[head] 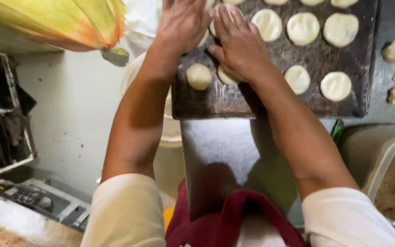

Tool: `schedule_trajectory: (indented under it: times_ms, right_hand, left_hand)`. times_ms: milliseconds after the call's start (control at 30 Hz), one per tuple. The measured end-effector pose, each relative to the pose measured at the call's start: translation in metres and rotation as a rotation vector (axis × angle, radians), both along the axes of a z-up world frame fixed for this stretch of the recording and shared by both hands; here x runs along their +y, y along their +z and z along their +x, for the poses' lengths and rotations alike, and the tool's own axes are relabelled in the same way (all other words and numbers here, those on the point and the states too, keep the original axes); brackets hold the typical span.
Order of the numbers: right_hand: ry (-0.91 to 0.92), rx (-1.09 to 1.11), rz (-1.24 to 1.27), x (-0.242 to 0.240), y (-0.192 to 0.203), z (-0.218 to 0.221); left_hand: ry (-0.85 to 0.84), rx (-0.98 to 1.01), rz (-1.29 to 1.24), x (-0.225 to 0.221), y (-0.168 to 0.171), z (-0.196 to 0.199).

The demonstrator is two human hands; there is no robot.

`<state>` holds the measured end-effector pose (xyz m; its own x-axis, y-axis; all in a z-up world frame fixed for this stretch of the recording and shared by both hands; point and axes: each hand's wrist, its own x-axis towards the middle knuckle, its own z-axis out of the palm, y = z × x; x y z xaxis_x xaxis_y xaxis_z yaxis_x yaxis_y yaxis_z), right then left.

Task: Filling dough with meat mixture, folding them, and arranging them on a baking tray

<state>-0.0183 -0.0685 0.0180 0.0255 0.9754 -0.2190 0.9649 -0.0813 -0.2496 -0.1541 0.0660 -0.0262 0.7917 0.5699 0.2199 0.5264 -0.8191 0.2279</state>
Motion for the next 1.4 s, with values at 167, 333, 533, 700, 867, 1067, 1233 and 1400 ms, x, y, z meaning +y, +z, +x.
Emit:
schedule_trajectory:
  times_ms: [167,333,533,700,867,1067,1233,1400]
  right_hand:
    - [0.011,0.989,0.155,-0.037,0.026,0.033]
    - [-0.251,0.695,0.787,-0.154,0.026,0.026]
    - [-0.355,-0.045,0.600,-0.320,-0.009,0.006]
    - [-0.573,-0.204,0.190,-0.366,-0.047,0.005]
    - [-0.722,-0.156,0.150,-0.377,-0.059,0.010]
    - [-0.644,-0.214,0.315,-0.405,-0.077,0.000]
    - [-0.893,0.211,0.255,-0.421,-0.038,-0.017]
    - [-1.173,1.232,0.333,-0.454,-0.058,-0.024]
  left_hand:
    - [0.057,0.080,-0.200,-0.039,0.034,-0.020]
    - [-0.119,0.138,-0.153,-0.065,-0.002,-0.047]
    - [-0.103,0.127,-0.352,-0.085,0.027,-0.062]
    - [-0.256,0.298,-0.351,-0.143,0.036,-0.029]
    - [-0.288,0.318,-0.126,-0.158,0.010,-0.037]
    - [-0.305,-0.054,-0.033,-0.171,0.034,-0.040]
    - [-0.331,0.154,-0.115,-0.172,0.012,-0.039]
    - [-0.351,-0.218,0.094,-0.158,0.035,-0.063]
